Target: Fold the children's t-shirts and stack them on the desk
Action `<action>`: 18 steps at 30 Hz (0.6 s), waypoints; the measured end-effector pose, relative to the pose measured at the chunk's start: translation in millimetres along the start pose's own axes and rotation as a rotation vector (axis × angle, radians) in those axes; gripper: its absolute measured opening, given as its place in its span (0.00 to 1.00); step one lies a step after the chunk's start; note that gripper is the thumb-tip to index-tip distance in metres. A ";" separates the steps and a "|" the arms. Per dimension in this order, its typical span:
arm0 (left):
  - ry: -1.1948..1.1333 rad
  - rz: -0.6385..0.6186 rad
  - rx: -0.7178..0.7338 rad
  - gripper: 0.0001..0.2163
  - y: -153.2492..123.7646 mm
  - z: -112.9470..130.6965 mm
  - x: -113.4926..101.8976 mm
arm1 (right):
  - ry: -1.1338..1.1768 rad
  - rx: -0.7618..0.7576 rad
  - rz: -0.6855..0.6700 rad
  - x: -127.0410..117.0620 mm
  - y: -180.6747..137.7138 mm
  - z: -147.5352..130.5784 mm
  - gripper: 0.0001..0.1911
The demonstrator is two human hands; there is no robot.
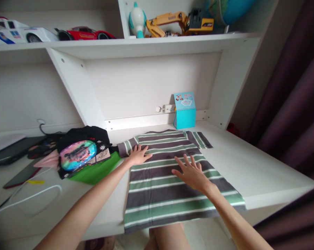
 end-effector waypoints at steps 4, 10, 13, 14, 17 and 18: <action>0.057 -0.007 -0.089 0.38 28.4 -17.1 3.6 | -0.065 0.018 0.047 10.4 36.9 -15.7 0.35; 0.097 0.057 -0.044 0.35 11.2 -20.3 3.2 | -0.059 0.021 -0.019 12.3 60.0 -9.6 0.36; 0.083 0.061 0.084 0.32 -16.2 -10.1 1.3 | -0.021 0.021 -0.042 6.7 69.2 -18.8 0.38; 0.077 0.054 0.110 0.31 -29.1 -6.6 -1.4 | -0.018 0.006 -0.025 6.8 74.0 -26.5 0.39; 0.016 0.120 0.181 0.26 -89.1 4.5 -13.6 | -0.018 -0.070 0.014 18.3 88.0 -54.8 0.38; -0.046 0.168 0.221 0.25 -117.1 8.9 -15.5 | -0.018 -0.093 0.017 24.7 90.8 -62.9 0.37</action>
Point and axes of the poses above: each hand's wrist, its own y-axis towards the middle knuckle, its own x-axis out of the palm, z = x × y, the point moved 3 cm from there along y, towards the middle knuckle, and after that the axes turned 14 degrees about y, right-handed, at the moved point
